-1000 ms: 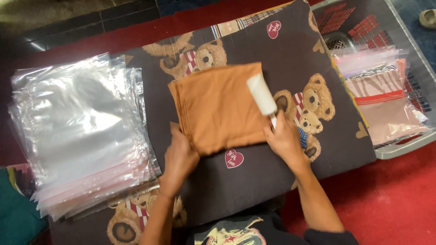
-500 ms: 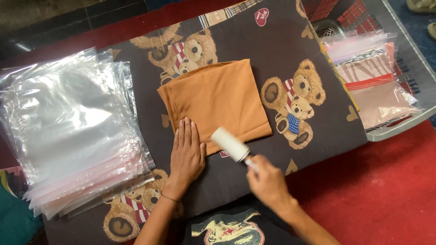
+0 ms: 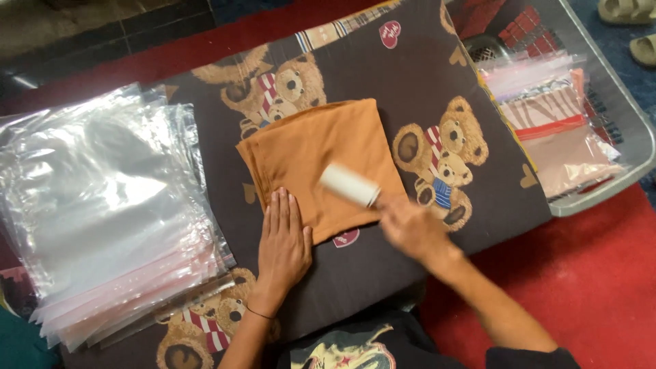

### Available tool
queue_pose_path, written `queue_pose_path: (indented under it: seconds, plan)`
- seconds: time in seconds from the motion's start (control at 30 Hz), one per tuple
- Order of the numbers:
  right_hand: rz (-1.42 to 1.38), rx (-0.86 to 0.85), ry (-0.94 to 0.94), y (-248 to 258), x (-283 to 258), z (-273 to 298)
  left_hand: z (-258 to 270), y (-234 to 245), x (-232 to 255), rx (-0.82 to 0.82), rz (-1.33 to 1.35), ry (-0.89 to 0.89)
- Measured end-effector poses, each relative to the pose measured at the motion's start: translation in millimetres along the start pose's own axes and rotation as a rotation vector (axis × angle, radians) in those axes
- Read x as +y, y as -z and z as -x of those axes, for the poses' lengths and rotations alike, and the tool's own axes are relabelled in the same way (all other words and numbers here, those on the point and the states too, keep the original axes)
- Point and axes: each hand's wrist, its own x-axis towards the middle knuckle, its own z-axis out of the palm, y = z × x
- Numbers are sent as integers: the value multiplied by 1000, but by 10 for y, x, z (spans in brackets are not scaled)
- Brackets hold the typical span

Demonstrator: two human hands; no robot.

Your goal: The person folds a light brown garment on a table, uses a lint roller to remove lint from the fabric, and then places the folded garment into a clear plastic bag.

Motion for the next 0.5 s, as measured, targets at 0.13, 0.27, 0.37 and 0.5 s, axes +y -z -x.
queue_pose_path:
  seconds: [0.13, 0.27, 0.37, 0.5]
  plan:
    - [517, 146, 242, -160, 939, -413, 14, 21, 7, -8, 2, 8]
    - [234, 199, -82, 69, 1117, -730, -2, 38, 11, -20, 10, 8]
    - [111, 143, 215, 41, 561, -721, 4, 14, 2, -20, -8, 14]
    - [101, 36, 241, -160, 723, -888, -12, 41, 2, -27, -16, 24]
